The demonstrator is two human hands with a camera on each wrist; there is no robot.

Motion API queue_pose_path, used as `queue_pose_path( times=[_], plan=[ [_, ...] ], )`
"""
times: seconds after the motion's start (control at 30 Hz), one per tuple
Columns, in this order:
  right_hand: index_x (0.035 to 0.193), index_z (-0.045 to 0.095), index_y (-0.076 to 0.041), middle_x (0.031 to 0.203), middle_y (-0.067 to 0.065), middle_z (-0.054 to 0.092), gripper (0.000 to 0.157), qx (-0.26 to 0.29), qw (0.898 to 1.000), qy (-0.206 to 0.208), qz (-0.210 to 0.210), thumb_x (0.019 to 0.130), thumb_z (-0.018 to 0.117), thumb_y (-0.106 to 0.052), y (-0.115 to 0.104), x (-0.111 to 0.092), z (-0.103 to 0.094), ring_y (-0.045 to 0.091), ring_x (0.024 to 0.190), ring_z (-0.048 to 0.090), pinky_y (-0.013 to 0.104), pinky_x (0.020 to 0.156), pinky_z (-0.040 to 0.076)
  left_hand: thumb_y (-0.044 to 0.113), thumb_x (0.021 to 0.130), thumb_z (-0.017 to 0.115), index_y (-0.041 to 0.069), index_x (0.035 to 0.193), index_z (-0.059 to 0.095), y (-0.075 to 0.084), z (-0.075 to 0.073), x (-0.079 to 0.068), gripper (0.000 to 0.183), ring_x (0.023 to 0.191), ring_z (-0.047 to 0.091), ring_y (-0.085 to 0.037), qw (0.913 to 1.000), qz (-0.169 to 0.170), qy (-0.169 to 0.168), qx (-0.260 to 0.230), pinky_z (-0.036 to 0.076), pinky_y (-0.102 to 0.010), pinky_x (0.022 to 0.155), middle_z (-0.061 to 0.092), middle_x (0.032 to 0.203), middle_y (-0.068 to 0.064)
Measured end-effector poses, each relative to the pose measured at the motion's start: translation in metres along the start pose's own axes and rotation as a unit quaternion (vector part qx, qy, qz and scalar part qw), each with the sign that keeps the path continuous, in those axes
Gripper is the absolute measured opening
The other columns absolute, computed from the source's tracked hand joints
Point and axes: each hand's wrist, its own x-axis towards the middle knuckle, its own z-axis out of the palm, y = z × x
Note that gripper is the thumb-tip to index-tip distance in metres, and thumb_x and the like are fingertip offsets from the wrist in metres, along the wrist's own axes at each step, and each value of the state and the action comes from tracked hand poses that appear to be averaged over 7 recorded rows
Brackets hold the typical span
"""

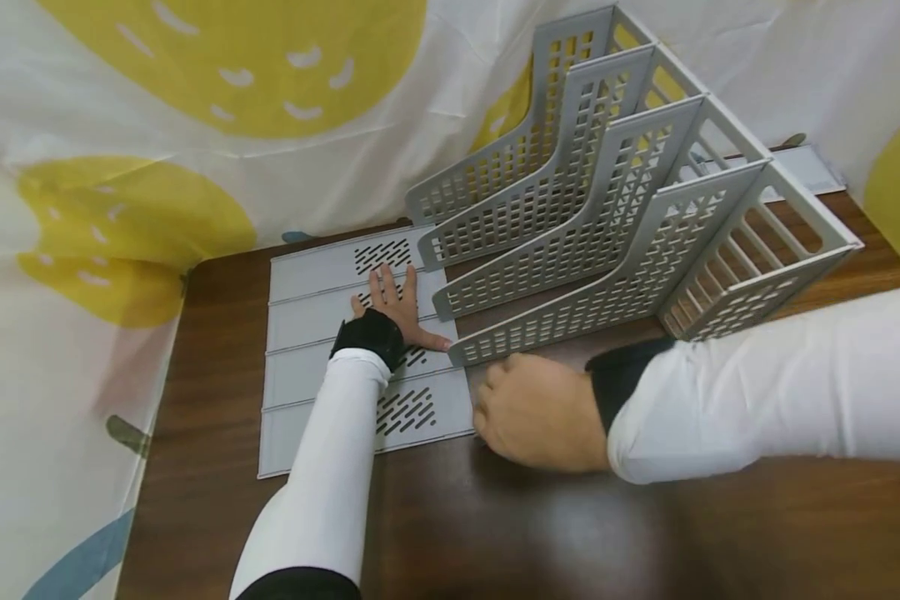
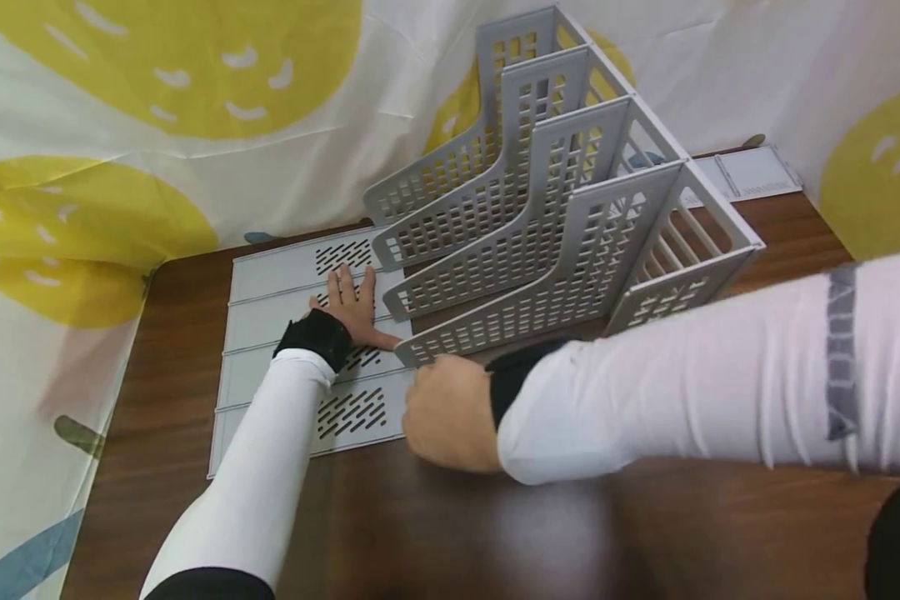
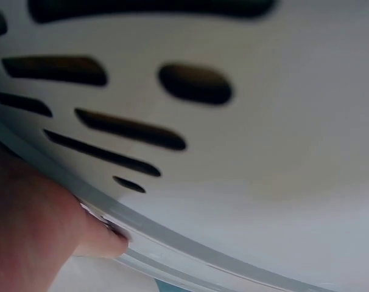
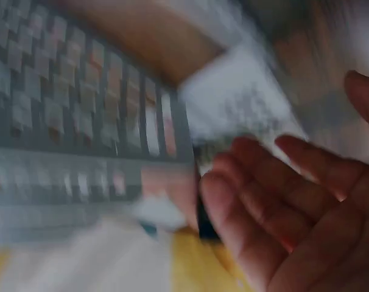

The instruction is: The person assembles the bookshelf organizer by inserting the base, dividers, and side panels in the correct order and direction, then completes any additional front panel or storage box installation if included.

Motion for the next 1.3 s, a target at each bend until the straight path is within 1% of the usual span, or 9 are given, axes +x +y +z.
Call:
queue_pose_path(
  times=[0.03,0.07,0.1,0.2,0.37,0.6,0.83,1.0,1.3],
  plan=[
    [0.096,0.064,-0.022,0.083,-0.008,0.065,0.014,0.098,0.995,-0.022,0.008,0.085,0.060,-0.030,-0.007,0.004,0.007,0.010,0.074,0.057,0.024,0.062,0.046,0.081,0.060,0.065,0.027,0.149,-0.022,0.000,-0.002,-0.002,0.136,0.146,-0.023,-0.033,1.0000,-0.001,-0.003,-0.002,0.003,-0.064,0.115,-0.031,0.154,-0.013],
    [0.099,0.063,-0.022,0.085,-0.007,0.066,0.017,0.160,0.986,-0.046,0.026,0.085,0.062,-0.032,-0.011,0.007,0.011,0.011,0.076,0.058,0.024,0.061,0.047,0.080,0.060,0.066,0.027,0.149,-0.021,0.000,-0.002,-0.002,0.136,0.146,-0.023,-0.033,1.0000,-0.001,-0.003,-0.005,0.002,-0.064,0.115,-0.031,0.154,-0.013],
    [0.100,0.063,-0.020,0.087,-0.006,0.067,0.020,0.192,0.979,-0.059,0.039,0.084,0.064,-0.031,-0.014,0.009,0.016,0.012,0.077,0.060,0.025,0.061,0.048,0.080,0.059,0.066,0.027,0.149,-0.021,0.001,-0.003,-0.005,0.136,0.145,-0.023,-0.033,1.0000,0.000,-0.003,-0.007,0.003,-0.065,0.115,-0.031,0.154,-0.014],
    [0.090,0.061,-0.020,0.078,-0.006,0.067,0.011,0.244,0.967,-0.041,0.068,0.082,0.068,-0.025,-0.021,0.014,0.031,0.011,0.069,0.062,0.027,0.054,0.050,0.080,0.060,0.066,0.026,0.150,-0.021,0.000,0.002,-0.007,0.135,0.146,-0.022,-0.034,1.0000,-0.002,-0.005,-0.006,0.003,-0.064,0.115,-0.030,0.154,-0.014],
    [0.076,0.060,-0.021,0.064,-0.008,0.064,0.010,0.303,0.950,-0.022,0.072,0.081,0.069,-0.019,-0.033,0.019,0.048,0.007,0.052,0.059,0.029,0.042,0.048,0.076,0.065,0.066,0.025,0.150,-0.020,0.006,0.003,-0.017,0.131,0.146,-0.022,-0.033,0.9998,-0.006,-0.018,-0.006,0.003,-0.063,0.115,-0.029,0.155,-0.014],
    [0.073,0.060,-0.021,0.061,-0.006,0.065,0.013,0.317,0.944,-0.024,0.089,0.082,0.069,-0.022,-0.035,0.020,0.057,0.008,0.051,0.058,0.031,0.042,0.048,0.071,0.069,0.068,0.021,0.152,-0.014,0.019,-0.015,-0.038,0.127,0.148,-0.016,-0.034,0.9999,-0.004,-0.014,-0.002,0.006,-0.062,0.116,-0.021,0.158,-0.017],
    [0.079,0.066,-0.021,0.063,-0.004,0.068,0.005,0.345,0.934,-0.022,0.095,0.081,0.070,-0.019,-0.030,0.026,0.060,0.011,0.054,0.062,0.034,0.045,0.050,0.072,0.070,0.066,0.022,0.151,-0.017,0.015,-0.018,-0.035,0.127,0.147,-0.017,-0.033,0.9998,-0.014,-0.007,0.012,0.007,-0.062,0.116,-0.023,0.157,-0.016],
    [0.077,0.065,-0.021,0.062,-0.005,0.068,0.007,0.342,0.935,-0.018,0.092,0.083,0.068,-0.019,-0.030,0.026,0.060,0.010,0.054,0.062,0.032,0.044,0.049,0.069,0.070,0.069,0.021,0.153,-0.013,0.016,-0.023,-0.040,0.126,0.148,-0.015,-0.034,0.9999,-0.011,-0.002,-0.003,0.007,-0.063,0.116,-0.020,0.158,-0.017],
    [0.073,0.062,-0.021,0.059,-0.006,0.066,0.011,0.354,0.931,-0.015,0.085,0.083,0.068,-0.020,-0.024,0.023,0.060,0.008,0.052,0.060,0.032,0.044,0.049,0.070,0.069,0.068,0.022,0.152,-0.014,0.017,-0.021,-0.037,0.126,0.148,-0.016,-0.034,0.9998,-0.019,0.005,-0.003,0.007,-0.063,0.116,-0.020,0.158,-0.016]
  ],
)
